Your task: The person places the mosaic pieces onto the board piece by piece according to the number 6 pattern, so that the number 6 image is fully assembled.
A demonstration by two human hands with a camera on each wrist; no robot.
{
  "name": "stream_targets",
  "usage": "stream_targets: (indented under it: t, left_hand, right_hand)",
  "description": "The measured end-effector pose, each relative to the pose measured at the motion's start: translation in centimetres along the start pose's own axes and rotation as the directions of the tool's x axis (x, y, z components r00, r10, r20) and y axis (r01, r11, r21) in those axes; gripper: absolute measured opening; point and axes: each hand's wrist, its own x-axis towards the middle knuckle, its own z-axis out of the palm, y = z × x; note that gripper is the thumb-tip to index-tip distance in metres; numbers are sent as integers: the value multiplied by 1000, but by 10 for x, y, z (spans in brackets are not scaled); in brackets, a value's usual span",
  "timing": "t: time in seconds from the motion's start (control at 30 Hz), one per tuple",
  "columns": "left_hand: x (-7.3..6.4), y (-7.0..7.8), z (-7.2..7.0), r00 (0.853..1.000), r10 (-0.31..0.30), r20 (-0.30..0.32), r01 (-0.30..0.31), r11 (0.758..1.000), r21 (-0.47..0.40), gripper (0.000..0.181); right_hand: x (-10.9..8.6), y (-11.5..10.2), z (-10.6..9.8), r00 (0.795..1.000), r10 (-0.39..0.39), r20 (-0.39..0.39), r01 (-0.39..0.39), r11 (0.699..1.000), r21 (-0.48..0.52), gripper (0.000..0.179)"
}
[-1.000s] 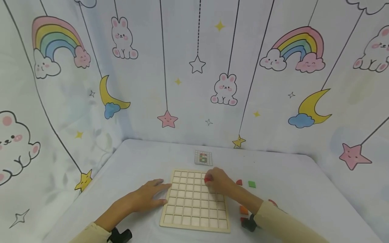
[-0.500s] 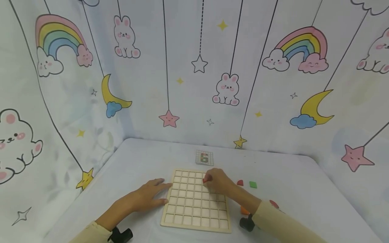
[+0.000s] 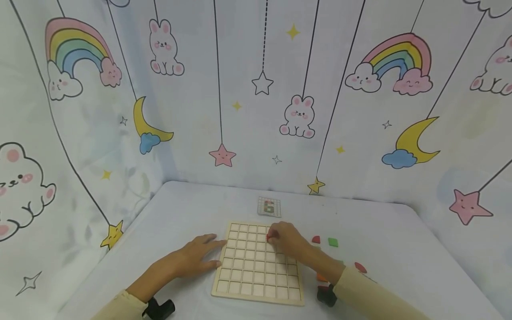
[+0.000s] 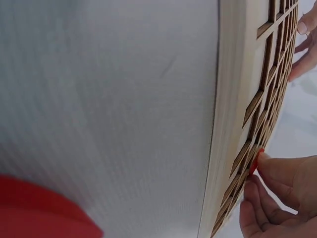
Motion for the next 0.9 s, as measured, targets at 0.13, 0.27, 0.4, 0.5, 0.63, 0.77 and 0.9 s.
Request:
stream_targets:
  t: [0.13,0.27,0.4,0.5,0.63,0.77,0.9]
  left_hand:
    - [1,-1,0,1000,15,0,-15,1000,0,64]
    - [1,-1,0,1000,23,-1,-24,1000,-5,64]
    - [0,1,-1,1000,27,-3,-27,1000,-4,64]
    - [-1,2,-1,1000,18,-2,-18,1000,-1,64]
    - [-1,3,-2,1000,6,3,-6,1000,-6,64]
    - [0,3,-2,1000,7,8,-7,1000,-10,64]
    - [0,2,-1,1000,15,6,-15,1000,-10,64]
  right_hand:
    - [-1,-3,1,999,42,4,-42,999,-17,3]
    - [-2,-5,1,998,69,10,-69,998,-13,5]
    - [-2,-4,1,997,76,15,-76,997,-5,5]
    - [-1,-3,0,997,79,22,-79,997,3,7]
    - [-3,1,-2,996,93,13,-94,996,5,7]
    - [-8,5,-12,992,128,-11,-127,991,30,6]
    - [-19,16,-31,981,192,-23,-190,980,53,13]
